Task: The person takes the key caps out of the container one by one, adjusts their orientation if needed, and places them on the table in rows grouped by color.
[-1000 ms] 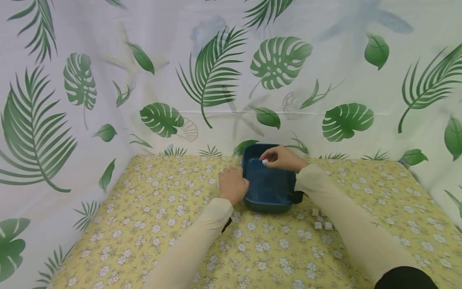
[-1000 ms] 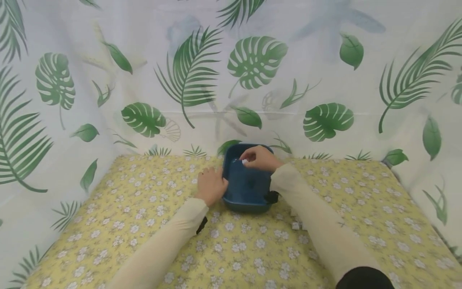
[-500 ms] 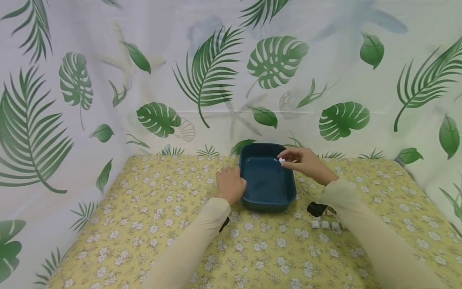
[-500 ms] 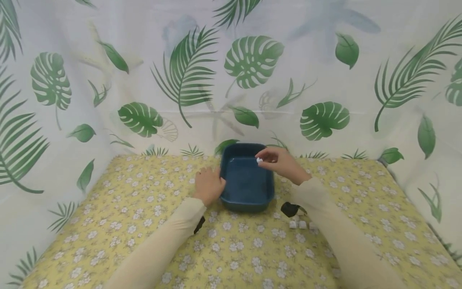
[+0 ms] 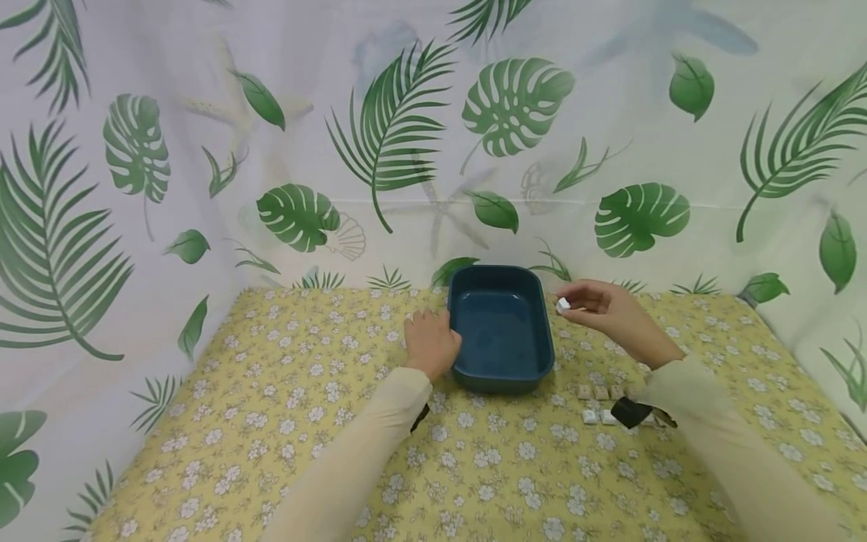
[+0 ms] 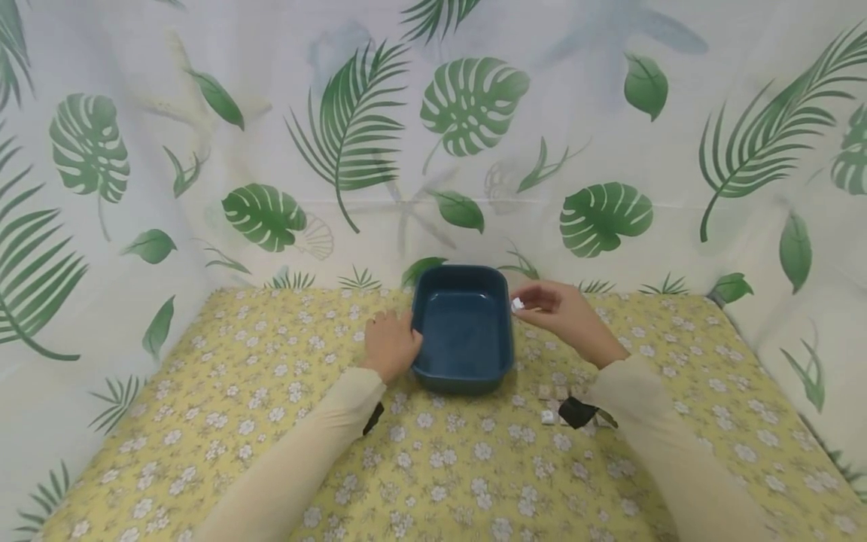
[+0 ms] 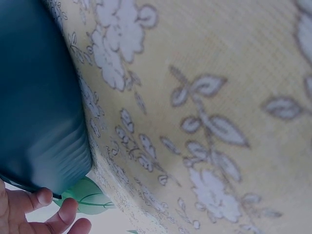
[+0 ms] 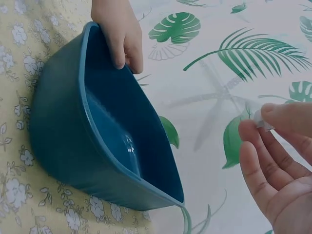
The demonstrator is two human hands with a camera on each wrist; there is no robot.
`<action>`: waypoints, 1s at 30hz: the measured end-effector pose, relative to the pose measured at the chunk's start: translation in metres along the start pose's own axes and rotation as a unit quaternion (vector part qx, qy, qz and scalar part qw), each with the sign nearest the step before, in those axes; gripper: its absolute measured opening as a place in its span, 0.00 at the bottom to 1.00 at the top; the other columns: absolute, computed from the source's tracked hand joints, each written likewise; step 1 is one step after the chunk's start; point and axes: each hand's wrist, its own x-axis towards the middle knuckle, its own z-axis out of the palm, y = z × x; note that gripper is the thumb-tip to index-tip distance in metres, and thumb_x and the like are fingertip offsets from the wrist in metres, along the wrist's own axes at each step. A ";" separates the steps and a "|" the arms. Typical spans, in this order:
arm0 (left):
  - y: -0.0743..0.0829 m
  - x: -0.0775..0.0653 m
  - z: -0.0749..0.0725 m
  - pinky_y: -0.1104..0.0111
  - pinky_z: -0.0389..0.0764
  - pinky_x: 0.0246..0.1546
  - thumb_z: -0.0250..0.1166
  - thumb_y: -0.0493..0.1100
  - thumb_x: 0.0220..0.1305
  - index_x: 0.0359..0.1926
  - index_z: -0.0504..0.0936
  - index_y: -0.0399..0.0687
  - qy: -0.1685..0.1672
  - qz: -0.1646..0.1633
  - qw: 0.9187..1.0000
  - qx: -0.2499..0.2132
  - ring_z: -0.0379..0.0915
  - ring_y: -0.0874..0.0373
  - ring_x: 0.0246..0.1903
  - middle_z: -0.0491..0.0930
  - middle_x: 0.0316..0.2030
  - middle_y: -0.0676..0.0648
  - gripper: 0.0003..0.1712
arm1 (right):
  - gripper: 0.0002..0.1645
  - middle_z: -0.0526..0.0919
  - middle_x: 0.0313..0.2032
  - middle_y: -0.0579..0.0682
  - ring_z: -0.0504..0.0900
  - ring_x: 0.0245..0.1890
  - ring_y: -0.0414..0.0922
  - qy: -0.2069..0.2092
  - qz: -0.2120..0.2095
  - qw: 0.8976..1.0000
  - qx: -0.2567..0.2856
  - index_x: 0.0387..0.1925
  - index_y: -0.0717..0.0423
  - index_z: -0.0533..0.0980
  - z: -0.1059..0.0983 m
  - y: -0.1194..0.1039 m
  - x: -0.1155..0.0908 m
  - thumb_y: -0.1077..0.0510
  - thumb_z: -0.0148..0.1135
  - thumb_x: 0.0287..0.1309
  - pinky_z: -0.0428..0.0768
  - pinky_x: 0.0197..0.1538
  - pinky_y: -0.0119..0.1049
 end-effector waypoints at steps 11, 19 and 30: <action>0.002 0.001 -0.004 0.54 0.72 0.50 0.46 0.49 0.67 0.54 0.74 0.48 -0.011 0.001 1.000 0.003 0.73 0.46 0.47 0.78 0.45 0.41 0.19 | 0.20 0.80 0.45 0.33 0.81 0.45 0.31 -0.004 0.024 1.000 0.014 0.52 0.60 0.74 -0.012 -0.003 -0.017 0.55 0.60 0.60 0.78 0.46 0.25; 0.003 0.002 -0.006 0.54 0.72 0.50 0.46 0.48 0.67 0.53 0.74 0.48 -0.023 0.000 1.000 -0.002 0.73 0.46 0.47 0.77 0.45 0.41 0.19 | 0.22 0.67 0.62 0.54 0.79 0.44 0.23 -0.003 0.064 0.998 -0.011 0.52 0.64 0.72 -0.023 -0.001 -0.031 0.54 0.59 0.61 0.77 0.45 0.23; 0.000 0.005 -0.009 0.53 0.72 0.48 0.46 0.47 0.67 0.50 0.75 0.47 -0.037 0.000 0.999 -0.020 0.73 0.45 0.45 0.77 0.43 0.41 0.18 | 0.19 0.75 0.44 0.25 0.77 0.42 0.21 0.013 0.076 0.994 -0.074 0.51 0.59 0.73 -0.048 0.018 -0.057 0.54 0.58 0.61 0.78 0.42 0.24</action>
